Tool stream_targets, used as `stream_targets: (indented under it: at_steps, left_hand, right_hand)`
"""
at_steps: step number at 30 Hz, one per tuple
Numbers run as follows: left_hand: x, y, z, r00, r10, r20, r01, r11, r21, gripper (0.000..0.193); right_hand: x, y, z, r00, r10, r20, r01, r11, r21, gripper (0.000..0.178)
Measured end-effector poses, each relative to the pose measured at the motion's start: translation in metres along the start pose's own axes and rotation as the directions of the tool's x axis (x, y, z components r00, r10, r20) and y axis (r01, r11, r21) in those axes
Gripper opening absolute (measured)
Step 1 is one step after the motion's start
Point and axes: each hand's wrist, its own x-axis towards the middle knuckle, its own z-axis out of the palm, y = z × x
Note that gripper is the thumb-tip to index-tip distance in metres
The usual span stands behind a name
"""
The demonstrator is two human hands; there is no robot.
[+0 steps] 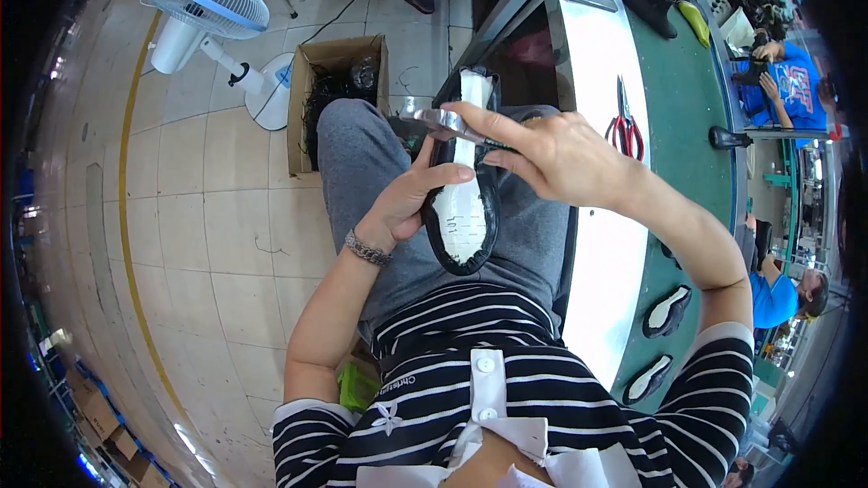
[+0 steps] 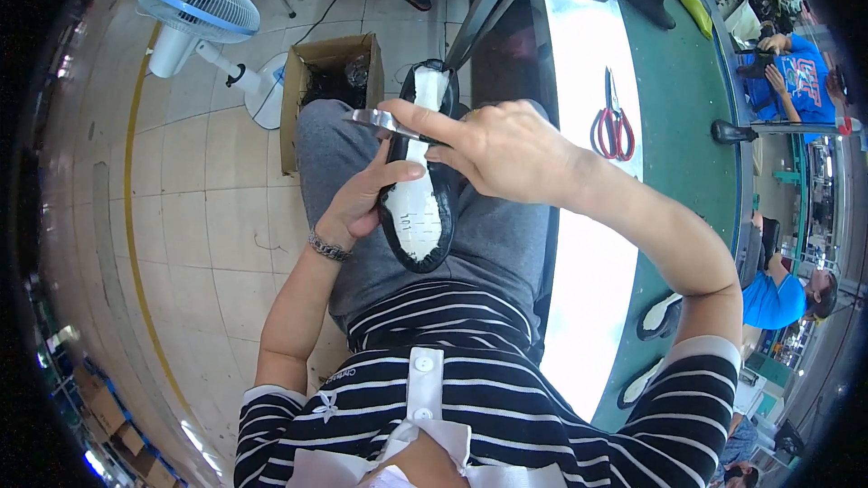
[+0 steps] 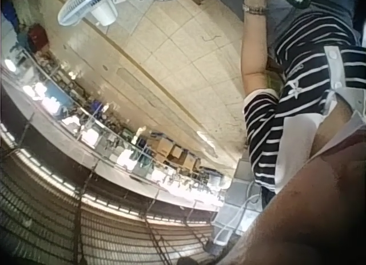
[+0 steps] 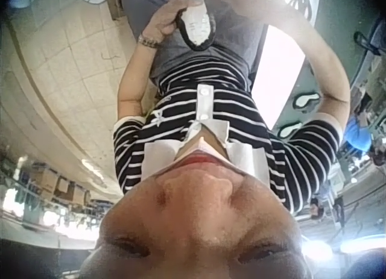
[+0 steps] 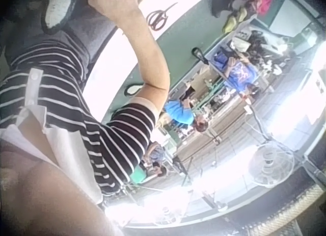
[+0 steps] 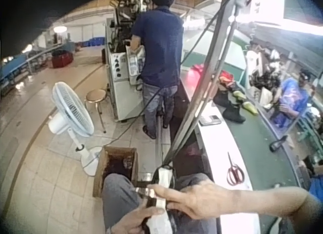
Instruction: The recorder is performing lasting and trimming operations on a shoe upper, using pliers and scissors.
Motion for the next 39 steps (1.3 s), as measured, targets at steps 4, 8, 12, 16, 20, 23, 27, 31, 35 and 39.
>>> stream_targets:
  at_steps: [4,8,12,16,20,23,27,31,35,39]
  left_hand:
    - [0.0,-0.002,-0.005,1.0,-0.021,0.018,0.021,1.0,-0.008,0.081]
    - [-0.001,-0.011,-0.015,0.994,-0.107,-0.008,0.107,0.994,-0.001,0.086]
    - [-0.007,-0.033,-0.014,0.996,0.058,0.07,-0.06,0.998,0.018,0.088]
    - [-0.013,-0.055,-0.014,0.992,0.114,0.051,-0.09,0.938,-0.334,0.074]
    - [-0.018,-0.073,-0.008,0.965,0.175,0.197,-0.046,0.848,-0.528,0.066]
    - [-0.014,-0.08,-0.01,0.976,0.174,0.13,-0.099,0.89,-0.446,0.065]
    - [-0.019,-0.066,0.006,0.988,0.144,0.055,-0.106,0.892,-0.439,0.068]
    - [-0.018,-0.06,0.021,0.968,0.242,-0.07,-0.252,0.924,-0.288,0.07]
    - [-0.015,-0.06,0.029,0.939,0.307,-0.155,-0.323,0.942,-0.09,0.072]
    - [-0.018,-0.064,0.017,0.961,0.261,-0.096,-0.274,0.947,-0.17,0.077]
  right_hand:
    - [0.002,-0.005,-0.005,0.966,0.059,0.253,-0.011,0.982,-0.187,0.054]
    - [-0.003,-0.027,-0.016,0.991,-0.007,0.13,0.014,0.998,-0.056,0.054]
    - [-0.008,-0.016,-0.004,0.956,0.12,0.269,-0.097,0.991,-0.097,0.053]
    - [-0.028,-0.022,-0.027,0.905,0.141,0.401,-0.153,0.988,-0.003,0.06]
    - [-0.041,-0.046,-0.017,0.922,0.067,0.382,0.084,0.927,-0.365,0.063]
    - [-0.044,-0.047,0.004,0.966,-0.009,0.257,0.131,0.877,-0.462,0.076]
    - [-0.044,-0.011,0.012,0.985,-0.129,0.111,0.166,0.879,-0.447,0.077]
    - [-0.036,-0.005,0.001,0.966,-0.061,0.252,0.12,0.967,-0.223,0.081]
    - [-0.031,-0.004,-0.019,0.948,-0.107,0.299,0.153,0.979,-0.133,0.069]
    - [-0.019,-0.036,-0.045,0.98,-0.178,0.092,0.19,0.97,-0.149,0.066]
